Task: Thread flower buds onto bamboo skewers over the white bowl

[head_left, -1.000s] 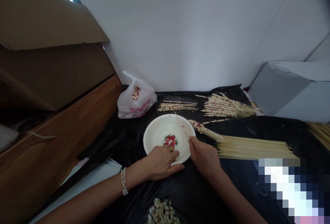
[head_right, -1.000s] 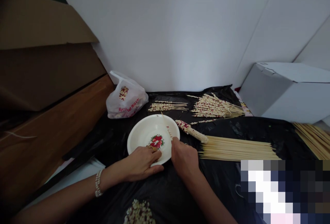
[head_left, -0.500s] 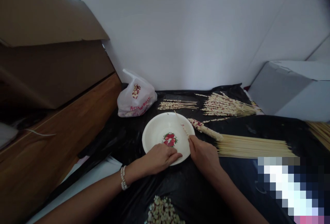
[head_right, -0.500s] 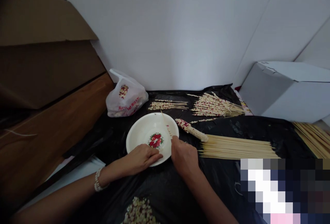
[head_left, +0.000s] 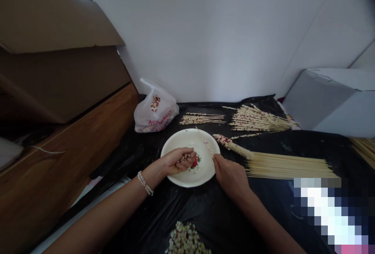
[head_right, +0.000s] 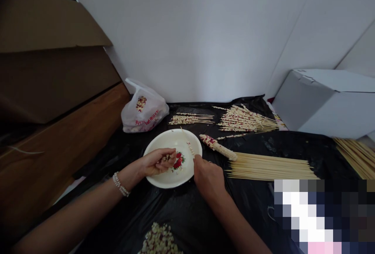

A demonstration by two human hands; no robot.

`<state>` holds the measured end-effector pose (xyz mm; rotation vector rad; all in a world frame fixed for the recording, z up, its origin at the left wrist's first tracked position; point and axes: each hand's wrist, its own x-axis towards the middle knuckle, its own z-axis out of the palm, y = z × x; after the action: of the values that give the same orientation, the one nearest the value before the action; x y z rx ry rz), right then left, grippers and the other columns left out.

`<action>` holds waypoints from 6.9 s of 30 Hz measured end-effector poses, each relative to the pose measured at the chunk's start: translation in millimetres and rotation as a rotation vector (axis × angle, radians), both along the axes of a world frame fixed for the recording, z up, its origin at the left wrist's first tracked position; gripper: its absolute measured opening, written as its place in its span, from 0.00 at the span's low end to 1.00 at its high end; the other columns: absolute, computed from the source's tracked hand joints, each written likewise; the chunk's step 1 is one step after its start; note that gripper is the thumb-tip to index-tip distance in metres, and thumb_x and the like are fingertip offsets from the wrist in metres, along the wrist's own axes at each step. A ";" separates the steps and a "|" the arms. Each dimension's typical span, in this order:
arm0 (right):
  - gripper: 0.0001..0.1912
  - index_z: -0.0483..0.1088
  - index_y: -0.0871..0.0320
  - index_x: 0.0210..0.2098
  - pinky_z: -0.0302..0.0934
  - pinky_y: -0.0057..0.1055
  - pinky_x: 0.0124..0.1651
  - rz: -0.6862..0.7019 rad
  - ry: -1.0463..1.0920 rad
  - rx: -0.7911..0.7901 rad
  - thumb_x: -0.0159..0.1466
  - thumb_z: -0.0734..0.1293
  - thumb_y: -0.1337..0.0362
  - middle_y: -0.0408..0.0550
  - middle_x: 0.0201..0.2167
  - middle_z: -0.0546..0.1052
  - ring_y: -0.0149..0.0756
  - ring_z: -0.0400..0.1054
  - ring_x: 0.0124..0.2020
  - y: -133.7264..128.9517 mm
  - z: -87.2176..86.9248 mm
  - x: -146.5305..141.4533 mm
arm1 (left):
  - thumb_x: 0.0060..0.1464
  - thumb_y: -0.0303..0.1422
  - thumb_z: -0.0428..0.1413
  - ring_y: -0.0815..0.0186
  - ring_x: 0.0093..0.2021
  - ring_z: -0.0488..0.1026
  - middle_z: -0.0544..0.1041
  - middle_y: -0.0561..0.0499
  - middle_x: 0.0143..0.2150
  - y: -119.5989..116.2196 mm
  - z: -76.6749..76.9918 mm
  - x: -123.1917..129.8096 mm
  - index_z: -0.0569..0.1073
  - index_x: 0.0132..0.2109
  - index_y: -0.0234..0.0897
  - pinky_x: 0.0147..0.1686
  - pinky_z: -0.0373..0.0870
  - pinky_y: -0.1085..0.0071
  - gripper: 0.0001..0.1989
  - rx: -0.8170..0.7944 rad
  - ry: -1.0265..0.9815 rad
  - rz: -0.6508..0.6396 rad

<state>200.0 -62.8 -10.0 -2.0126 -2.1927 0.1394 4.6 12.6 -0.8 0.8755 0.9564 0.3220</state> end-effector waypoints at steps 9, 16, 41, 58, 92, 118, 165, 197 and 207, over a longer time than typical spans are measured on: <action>0.11 0.72 0.55 0.40 0.49 0.28 0.25 0.011 0.003 -0.009 0.71 0.58 0.64 0.47 0.32 0.82 0.40 0.78 0.32 -0.8 3.0 0.3 | 0.60 0.34 0.44 0.58 0.33 0.71 0.74 0.44 0.33 -8.7 -13.5 2.0 0.69 0.39 0.36 0.34 0.63 0.64 0.11 0.930 0.895 -0.464; 0.11 0.72 0.57 0.39 0.49 0.28 0.25 0.008 -0.003 -0.018 0.71 0.58 0.63 0.49 0.31 0.82 0.40 0.77 0.31 -1.2 3.3 0.1 | 0.57 0.31 0.46 0.60 0.34 0.74 0.77 0.44 0.35 -16.1 -12.0 18.4 0.71 0.38 0.36 0.35 0.66 0.67 0.09 0.965 0.864 -0.598; 0.10 0.70 0.56 0.39 0.48 0.28 0.24 0.016 -0.010 -0.008 0.71 0.58 0.64 0.48 0.31 0.82 0.41 0.78 0.31 -0.3 2.1 -0.5 | 0.63 0.36 0.42 0.56 0.37 0.75 0.78 0.40 0.38 -6.0 -17.8 31.0 0.69 0.43 0.35 0.36 0.66 0.63 0.14 1.140 0.921 -0.567; 0.11 0.71 0.56 0.39 0.51 0.28 0.25 0.019 0.004 -0.039 0.71 0.57 0.64 0.47 0.32 0.82 0.41 0.78 0.32 -0.7 3.7 0.9 | 0.62 0.35 0.43 0.57 0.30 0.74 0.77 0.43 0.33 -14.7 -5.5 20.2 0.69 0.41 0.37 0.28 0.62 0.66 0.12 1.193 0.845 -0.873; 0.11 0.71 0.56 0.39 0.49 0.29 0.24 0.019 0.007 -0.037 0.71 0.57 0.64 0.48 0.32 0.82 0.42 0.78 0.32 -0.3 2.2 0.0 | 0.57 0.34 0.49 0.64 0.31 0.70 0.74 0.50 0.29 -9.2 -19.5 2.1 0.71 0.33 0.37 0.32 0.63 0.70 0.09 0.908 0.660 -0.536; 0.10 0.70 0.56 0.38 0.51 0.27 0.24 0.023 -0.005 -0.033 0.71 0.58 0.64 0.48 0.31 0.82 0.40 0.78 0.31 -0.3 4.2 -0.7 | 0.58 0.33 0.47 0.64 0.32 0.73 0.77 0.49 0.30 1.7 -10.0 13.3 0.73 0.33 0.35 0.35 0.65 0.70 0.12 1.043 0.662 -0.357; 0.10 0.70 0.56 0.39 0.52 0.27 0.25 0.020 -0.038 -0.026 0.71 0.57 0.65 0.49 0.31 0.81 0.40 0.78 0.31 -1.3 4.0 -1.6 | 0.60 0.33 0.46 0.59 0.37 0.71 0.72 0.43 0.41 -25.5 -1.8 30.3 0.65 0.44 0.37 0.41 0.66 0.62 0.08 1.257 0.787 -0.708; 0.13 0.73 0.56 0.40 0.48 0.28 0.25 0.003 0.164 -0.018 0.70 0.57 0.63 0.49 0.27 0.81 0.40 0.76 0.28 2.2 -4.8 4.7 | 0.60 0.35 0.45 0.64 0.35 0.67 0.70 0.49 0.37 -29.1 -7.3 21.1 0.65 0.36 0.38 0.38 0.63 0.67 0.07 1.143 0.622 -0.727; 0.13 0.75 0.56 0.39 0.53 0.25 0.28 0.050 0.377 0.008 0.68 0.59 0.64 0.47 0.26 0.81 0.36 0.74 0.26 5.6 -14.4 10.2 | 0.63 0.47 0.38 0.63 0.34 0.67 0.71 0.48 0.35 -40.4 7.5 21.2 0.66 0.34 0.38 0.38 0.61 0.67 0.21 1.032 0.539 -0.730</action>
<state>210.2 -57.1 -24.5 -1.7545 -1.9994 0.4734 25.8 -27.8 6.7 2.2608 0.8539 -0.1007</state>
